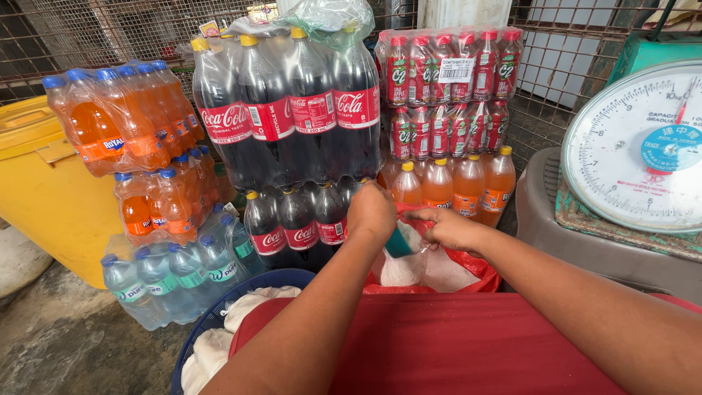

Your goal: The person scoops white rice from a large sack into a small plastic bag using a blue scoop, then places the bag on a weighing scale to check the weight. The person adjusts the amount of rice in the bag by adding or removing rice until the desired weight is reached.

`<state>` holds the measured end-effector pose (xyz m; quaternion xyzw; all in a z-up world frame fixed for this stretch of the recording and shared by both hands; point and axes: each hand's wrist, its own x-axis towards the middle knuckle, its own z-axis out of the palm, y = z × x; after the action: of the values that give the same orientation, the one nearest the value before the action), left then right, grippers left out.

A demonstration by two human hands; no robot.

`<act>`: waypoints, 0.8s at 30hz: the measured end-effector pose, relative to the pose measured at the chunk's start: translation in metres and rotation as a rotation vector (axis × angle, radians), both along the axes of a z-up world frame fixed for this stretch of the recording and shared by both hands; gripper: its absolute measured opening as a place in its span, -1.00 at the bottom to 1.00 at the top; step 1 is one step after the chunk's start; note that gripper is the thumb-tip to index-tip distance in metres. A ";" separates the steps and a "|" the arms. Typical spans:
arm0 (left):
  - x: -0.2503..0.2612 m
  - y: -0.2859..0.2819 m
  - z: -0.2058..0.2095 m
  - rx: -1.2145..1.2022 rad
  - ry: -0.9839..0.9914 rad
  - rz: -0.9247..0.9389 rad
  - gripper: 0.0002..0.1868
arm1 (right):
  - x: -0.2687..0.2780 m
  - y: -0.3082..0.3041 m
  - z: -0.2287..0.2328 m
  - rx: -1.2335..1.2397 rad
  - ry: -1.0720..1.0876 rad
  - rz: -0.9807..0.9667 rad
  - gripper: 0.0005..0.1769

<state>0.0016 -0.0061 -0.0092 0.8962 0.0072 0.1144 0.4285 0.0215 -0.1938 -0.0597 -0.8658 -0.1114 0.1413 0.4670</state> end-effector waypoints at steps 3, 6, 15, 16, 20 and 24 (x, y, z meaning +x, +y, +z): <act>-0.003 0.002 -0.001 -0.042 -0.079 0.004 -0.74 | -0.002 0.000 0.000 -0.014 0.031 -0.014 -0.14; -0.006 0.004 0.003 -0.071 0.008 0.000 -0.79 | -0.002 0.001 0.001 -0.036 0.028 -0.037 -0.15; 0.002 0.014 -0.002 -0.273 0.025 -0.083 -0.75 | 0.001 0.001 -0.002 0.012 0.032 -0.029 -0.14; 0.003 0.015 -0.005 -0.267 0.015 -0.077 -0.77 | 0.001 0.003 -0.003 0.003 0.030 -0.033 -0.16; 0.005 0.013 -0.008 -0.270 0.027 -0.075 -0.77 | 0.001 0.000 -0.002 0.002 0.030 -0.045 -0.19; 0.000 0.015 -0.005 -0.237 0.037 -0.079 -0.76 | -0.001 0.002 0.000 -0.041 0.040 -0.065 -0.17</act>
<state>0.0018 0.0093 -0.0140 0.8410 -0.0066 0.0791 0.5352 0.0206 -0.1913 -0.0601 -0.8752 -0.0710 0.1459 0.4558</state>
